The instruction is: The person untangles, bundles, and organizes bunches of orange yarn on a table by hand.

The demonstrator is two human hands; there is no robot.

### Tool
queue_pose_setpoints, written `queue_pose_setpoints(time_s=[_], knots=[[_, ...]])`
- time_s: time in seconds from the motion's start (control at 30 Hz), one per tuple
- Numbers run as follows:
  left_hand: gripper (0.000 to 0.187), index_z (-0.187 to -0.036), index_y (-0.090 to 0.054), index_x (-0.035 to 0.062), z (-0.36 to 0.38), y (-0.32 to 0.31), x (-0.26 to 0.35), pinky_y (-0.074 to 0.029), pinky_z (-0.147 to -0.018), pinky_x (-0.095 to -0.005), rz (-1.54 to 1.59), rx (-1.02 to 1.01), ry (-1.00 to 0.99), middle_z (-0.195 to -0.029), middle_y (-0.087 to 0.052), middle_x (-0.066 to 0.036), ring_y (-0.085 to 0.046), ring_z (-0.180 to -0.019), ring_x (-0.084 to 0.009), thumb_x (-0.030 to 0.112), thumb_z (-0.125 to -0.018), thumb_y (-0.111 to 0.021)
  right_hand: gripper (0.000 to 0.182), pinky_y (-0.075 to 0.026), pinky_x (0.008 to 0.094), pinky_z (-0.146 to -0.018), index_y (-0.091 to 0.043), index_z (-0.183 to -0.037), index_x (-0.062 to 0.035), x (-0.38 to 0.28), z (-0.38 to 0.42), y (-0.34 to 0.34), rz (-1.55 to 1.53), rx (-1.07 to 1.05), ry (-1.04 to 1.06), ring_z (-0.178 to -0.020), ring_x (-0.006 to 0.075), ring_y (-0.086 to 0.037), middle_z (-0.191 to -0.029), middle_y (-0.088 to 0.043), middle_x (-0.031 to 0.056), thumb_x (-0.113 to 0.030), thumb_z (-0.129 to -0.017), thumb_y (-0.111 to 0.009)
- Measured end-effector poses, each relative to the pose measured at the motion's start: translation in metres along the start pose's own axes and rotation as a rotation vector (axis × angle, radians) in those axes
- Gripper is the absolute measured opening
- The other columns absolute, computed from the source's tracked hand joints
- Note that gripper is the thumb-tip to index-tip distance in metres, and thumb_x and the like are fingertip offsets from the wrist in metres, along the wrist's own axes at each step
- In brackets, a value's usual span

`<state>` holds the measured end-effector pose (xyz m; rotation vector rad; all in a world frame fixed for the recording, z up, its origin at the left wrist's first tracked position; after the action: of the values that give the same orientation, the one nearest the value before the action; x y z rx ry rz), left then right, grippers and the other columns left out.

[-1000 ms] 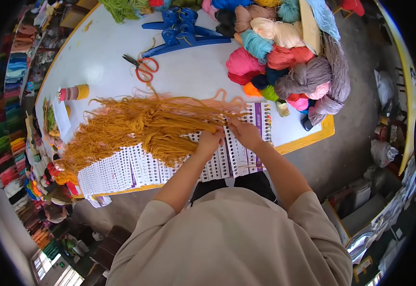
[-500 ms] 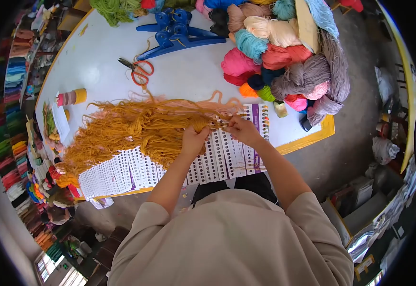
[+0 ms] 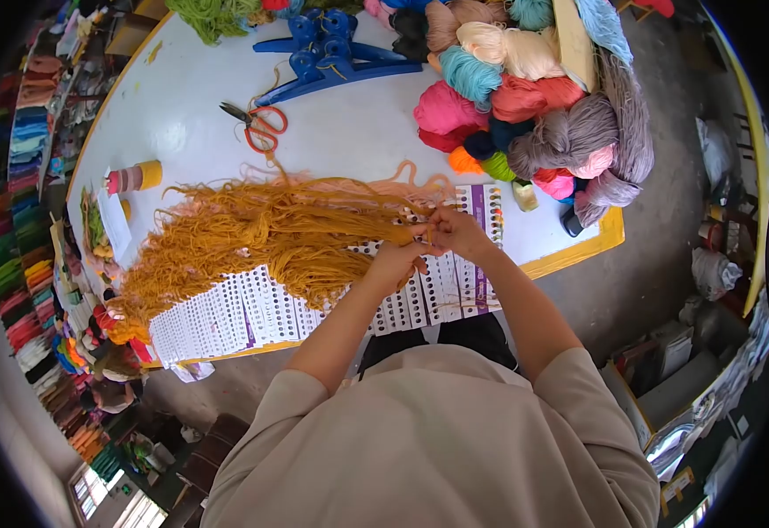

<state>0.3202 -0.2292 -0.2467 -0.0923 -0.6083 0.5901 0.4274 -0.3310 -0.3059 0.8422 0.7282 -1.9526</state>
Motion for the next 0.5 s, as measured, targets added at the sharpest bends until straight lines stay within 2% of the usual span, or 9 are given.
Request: queue_pose_setpoints(time_s=[0.03,0.1,0.13,0.2,0.23,0.3,0.37,0.43,0.5], knots=[[0.026,-0.111,-0.062,0.0045,-0.007,-0.003,-0.007,-0.039,-0.044,-0.0225,-0.001,-0.001,0.0,-0.088,-0.067,-0.01,-0.056,-0.056,-0.0105,0.009,-0.086,-0.059,0.016,-0.044,0.0219,-0.053,-0.052,-0.098,-0.0022,-0.001,0.001,0.0,0.0,0.001,0.0,-0.063,0.0075,-0.055,-0.074,-0.059,0.003,-0.002,-0.087,-0.064],[0.024,-0.106,-0.064,0.0023,-0.023,-0.004,-0.015,-0.042,-0.043,-0.0254,-0.234,0.039,-0.189,-0.083,-0.068,-0.009,-0.057,-0.052,-0.0129,0.014,-0.086,-0.06,0.017,-0.044,0.0225,-0.054,-0.054,-0.098,-0.0026,-0.008,0.004,-0.001,-0.078,-0.045,-0.04,-0.065,0.0078,-0.056,-0.075,-0.06,0.003,-0.005,-0.086,-0.065],[0.024,-0.106,-0.064,0.0023,-0.024,-0.003,-0.017,-0.042,-0.043,-0.0254,-0.234,0.034,-0.191,-0.083,-0.068,-0.009,-0.057,-0.052,-0.0129,0.014,-0.086,-0.06,0.017,-0.044,0.0225,-0.054,-0.054,-0.098,-0.0026,-0.008,0.004,-0.001,-0.076,-0.04,-0.039,-0.065,0.0078,-0.056,-0.075,-0.06,0.003,-0.005,-0.086,-0.065],[0.024,-0.101,-0.066,0.0012,-0.019,0.004,-0.008,-0.045,-0.045,-0.0279,-0.68,0.131,-0.145,-0.076,-0.067,-0.007,-0.059,-0.053,-0.0146,0.02,-0.086,-0.061,0.024,-0.046,0.0238,-0.056,-0.058,-0.095,-0.0036,-0.001,0.001,0.001,-0.048,-0.022,-0.044,-0.062,0.0089,-0.056,-0.074,-0.062,0.0029,-0.015,-0.081,-0.073],[0.024,-0.101,-0.066,0.0012,-0.019,0.011,-0.006,-0.045,-0.045,-0.0279,-0.681,0.127,-0.147,-0.076,-0.067,-0.007,-0.059,-0.053,-0.0146,0.02,-0.086,-0.061,0.03,-0.047,0.0283,-0.059,-0.059,-0.094,-0.0069,0.004,-0.001,0.002,0.155,0.011,-0.06,-0.063,0.0132,-0.059,-0.073,-0.063,0.0036,-0.024,-0.077,-0.077],[0.024,-0.091,-0.066,0.001,-0.013,0.037,0.001,-0.043,-0.041,-0.0285,-1.121,0.283,-0.042,-0.074,-0.068,-0.009,-0.059,-0.051,-0.0138,0.024,-0.089,-0.059,0.032,-0.048,0.0309,-0.061,-0.06,-0.094,-0.0084,-0.003,0.004,0.0,0.312,0.049,-0.024,-0.066,0.0167,-0.06,-0.074,-0.064,0.0047,-0.027,-0.076,-0.078],[0.019,-0.081,-0.063,0.008,0.01,0.061,0.006,-0.032,-0.038,-0.0237,-0.092,0.26,0.071,-0.064,-0.06,-0.001,-0.045,-0.043,-0.0101,0.026,-0.087,-0.062,0.033,-0.049,0.0362,-0.068,-0.061,-0.095,-0.0113,-0.006,0.004,-0.001,0.496,0.097,0.015,-0.076,0.0254,-0.064,-0.078,-0.066,0.0076,-0.032,-0.074,-0.077],[0.017,-0.076,-0.057,0.0127,0.037,0.084,0.027,-0.023,-0.036,-0.0209,0.32,0.188,0.107,-0.059,-0.049,0.003,-0.033,-0.04,-0.0067,0.024,-0.089,-0.059,0.032,-0.05,0.0358,-0.069,-0.061,-0.095,-0.0113,-0.004,0.004,-0.002,0.492,0.116,0.017,-0.077,0.0251,-0.065,-0.079,-0.067,0.0077,-0.031,-0.075,-0.077],[0.015,-0.078,-0.055,0.0142,0.064,0.115,0.053,-0.021,-0.035,-0.0202,0.423,0.172,-0.063,-0.058,-0.041,0.005,-0.028,-0.04,-0.005,0.021,-0.092,-0.056,0.031,-0.05,0.0355,-0.07,-0.061,-0.094,-0.0113,-0.006,0.003,-0.003,0.49,0.137,0.026,-0.078,0.0248,-0.065,-0.081,-0.067,0.0077,-0.031,-0.075,-0.076]])
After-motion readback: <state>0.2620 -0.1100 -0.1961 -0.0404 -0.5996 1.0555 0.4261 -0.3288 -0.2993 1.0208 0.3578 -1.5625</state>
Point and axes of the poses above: each hand's wrist, its own z-axis away from the middle knuckle, its own y-axis out of the back of the hand, x = y × z, the point moved 4 cm from there along -z, towards the middle knuckle
